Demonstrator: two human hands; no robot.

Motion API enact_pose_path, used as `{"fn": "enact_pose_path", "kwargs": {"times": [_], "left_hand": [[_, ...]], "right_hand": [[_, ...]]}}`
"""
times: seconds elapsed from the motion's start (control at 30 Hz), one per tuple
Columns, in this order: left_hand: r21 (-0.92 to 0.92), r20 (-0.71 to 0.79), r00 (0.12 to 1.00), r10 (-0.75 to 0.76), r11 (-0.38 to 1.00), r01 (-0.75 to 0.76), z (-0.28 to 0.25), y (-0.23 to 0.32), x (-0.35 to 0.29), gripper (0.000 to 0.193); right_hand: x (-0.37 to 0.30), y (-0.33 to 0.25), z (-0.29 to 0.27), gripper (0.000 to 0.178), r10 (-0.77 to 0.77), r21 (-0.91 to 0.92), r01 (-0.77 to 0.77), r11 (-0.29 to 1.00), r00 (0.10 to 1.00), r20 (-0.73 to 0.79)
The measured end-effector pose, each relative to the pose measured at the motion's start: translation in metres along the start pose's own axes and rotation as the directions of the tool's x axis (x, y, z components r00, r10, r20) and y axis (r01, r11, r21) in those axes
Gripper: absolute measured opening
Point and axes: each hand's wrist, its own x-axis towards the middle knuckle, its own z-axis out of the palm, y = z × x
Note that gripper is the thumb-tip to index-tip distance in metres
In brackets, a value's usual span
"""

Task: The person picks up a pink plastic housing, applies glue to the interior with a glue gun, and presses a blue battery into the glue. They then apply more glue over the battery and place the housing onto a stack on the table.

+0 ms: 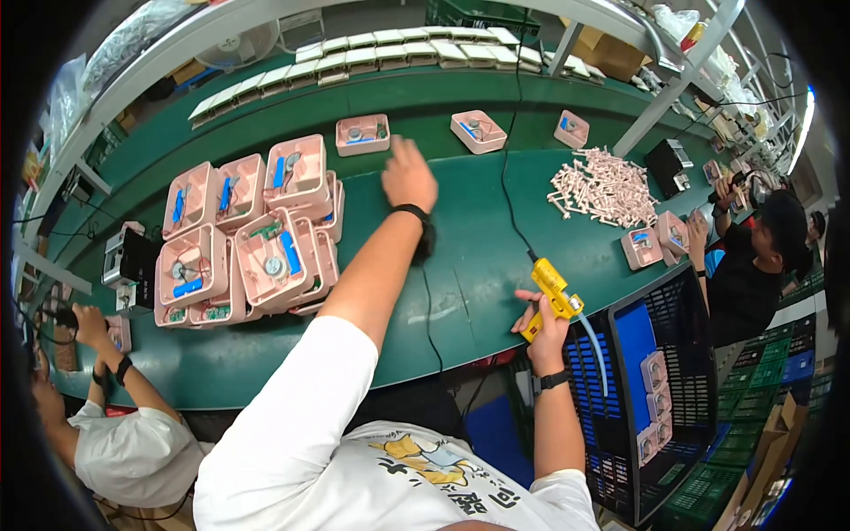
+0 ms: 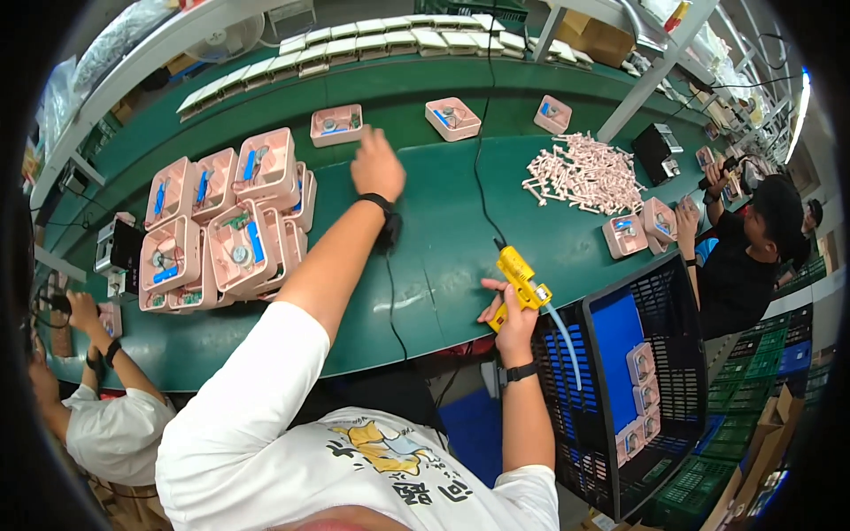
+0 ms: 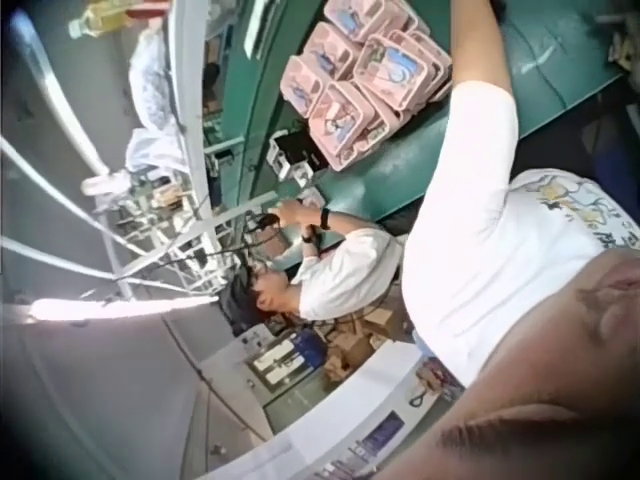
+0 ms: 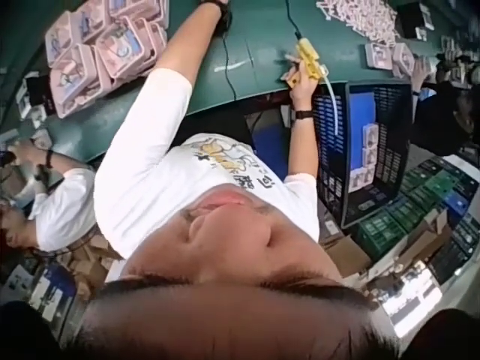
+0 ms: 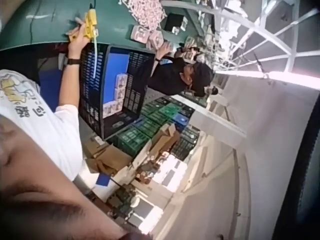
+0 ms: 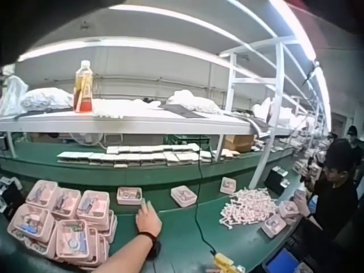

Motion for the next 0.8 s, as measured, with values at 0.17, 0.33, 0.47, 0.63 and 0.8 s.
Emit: {"fn": "enact_pose_path", "kwargs": {"times": [0.17, 0.33, 0.47, 0.63, 0.8], "left_hand": [[0.252, -0.027, 0.999, 0.023, 0.968, -0.015, 0.017, -0.069, 0.041, 0.055], [0.097, 0.119, 0.984, -0.133, 0.988, 0.122, 0.005, -0.031, 0.040, 0.055], [0.199, 0.008, 0.981, -0.193, 0.962, 0.188, -0.002, -0.030, 0.047, 0.051], [0.240, 0.022, 0.988, -0.154, 0.960, 0.144, 0.004, -0.048, 0.069, 0.037], [-0.045, -0.041, 0.990, -0.138, 0.990, 0.136, -0.004, -0.034, 0.062, 0.024]], "right_hand": [[0.002, 0.009, 0.014, 0.034, -0.035, 0.037, 0.033, 0.999, 0.999, 0.031], [-0.002, 0.005, 0.004, 0.033, -0.052, -0.004, 0.052, 0.999, 0.999, 0.004], [0.000, 0.003, 0.010, 0.033, -0.069, -0.003, 0.069, 0.998, 0.998, 0.003], [0.005, 0.006, 0.012, 0.034, -0.077, 0.015, 0.077, 0.997, 0.997, 0.020], [0.006, 0.004, 0.018, 0.036, -0.081, 0.023, 0.081, 0.996, 0.996, 0.033]]}}
